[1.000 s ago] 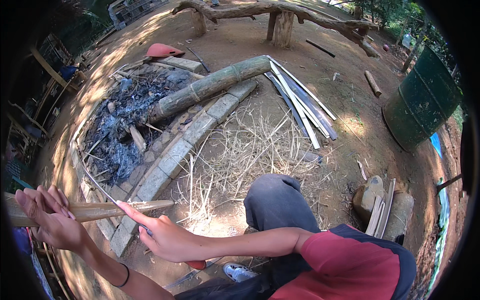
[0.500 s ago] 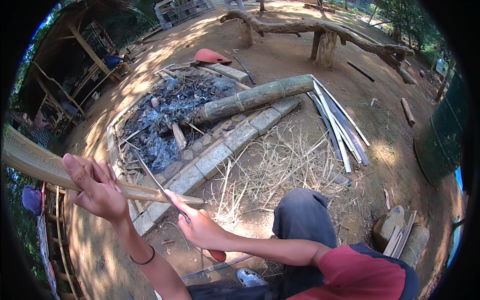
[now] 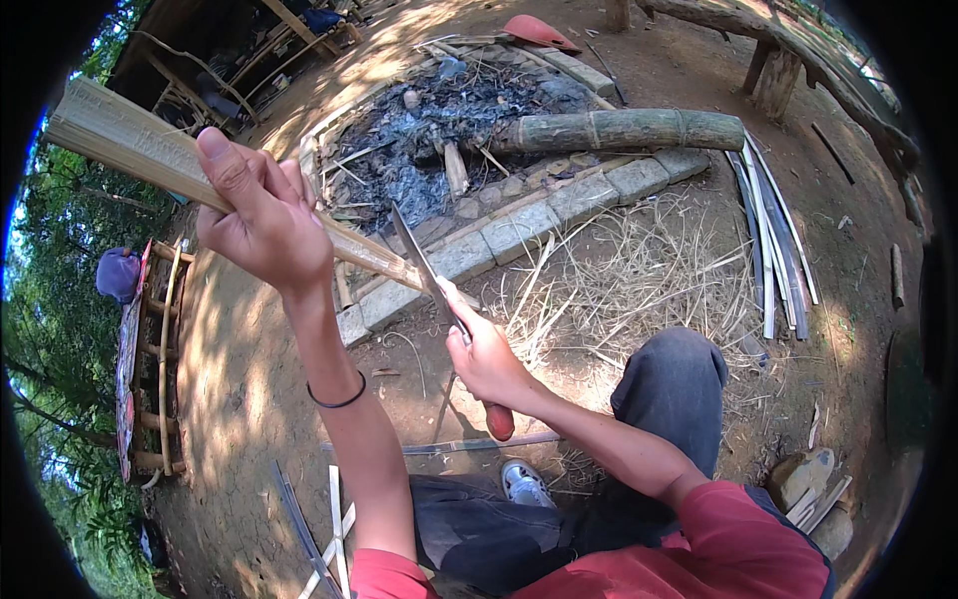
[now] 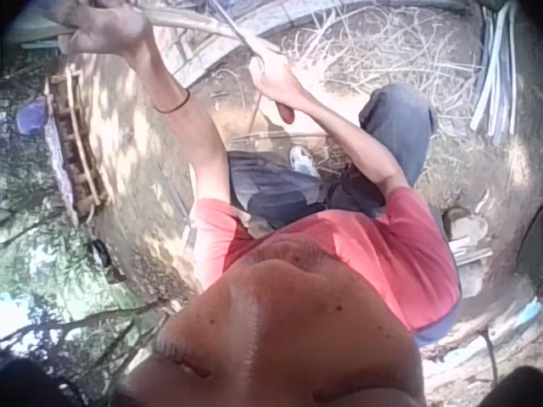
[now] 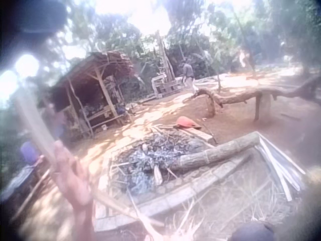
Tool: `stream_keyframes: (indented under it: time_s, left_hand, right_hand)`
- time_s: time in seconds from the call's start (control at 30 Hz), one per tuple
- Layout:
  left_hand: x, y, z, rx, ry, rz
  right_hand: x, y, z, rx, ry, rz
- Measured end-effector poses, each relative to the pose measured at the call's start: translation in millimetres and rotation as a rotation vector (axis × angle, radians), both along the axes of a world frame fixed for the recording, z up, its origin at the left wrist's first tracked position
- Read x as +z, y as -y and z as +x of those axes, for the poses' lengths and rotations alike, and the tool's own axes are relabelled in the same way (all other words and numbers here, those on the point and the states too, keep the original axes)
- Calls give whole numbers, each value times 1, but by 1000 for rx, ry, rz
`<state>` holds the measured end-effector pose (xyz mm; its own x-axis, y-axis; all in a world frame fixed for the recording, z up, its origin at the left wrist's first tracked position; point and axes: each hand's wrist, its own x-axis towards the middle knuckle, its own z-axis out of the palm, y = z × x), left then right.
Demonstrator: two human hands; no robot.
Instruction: The person shaves and thins out pieces of bamboo using a large blade by hand while sitting near an outdoor fire pit.
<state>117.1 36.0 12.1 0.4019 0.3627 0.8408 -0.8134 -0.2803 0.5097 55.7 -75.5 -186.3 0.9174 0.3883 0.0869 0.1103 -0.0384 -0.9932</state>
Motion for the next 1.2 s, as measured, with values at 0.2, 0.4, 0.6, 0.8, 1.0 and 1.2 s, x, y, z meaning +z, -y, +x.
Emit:
stream_keyframes:
  time_s: [0.2,0.4,0.6,0.8,1.0,1.2]
  left_hand:
    - [5,-19,-8,25,-39,49]
    - [1,-8,-12,28,-39,101]
    - [2,1,-10,85,-51,56]
    - [0,-9,-12,56,-59,62]
    - [2,-18,-8,72,-25,72]
    - [1,-18,-12,81,-38,86]
  right_hand:
    - [28,6,4,67,-35,63]
    - [55,6,-11,45,-18,142]
    - [11,-2,3,7,-31,20]
    - [37,-3,-6,19,52,56]
    - [7,-7,3,-6,-14,30]
    - [28,-6,-10,8,64,51]
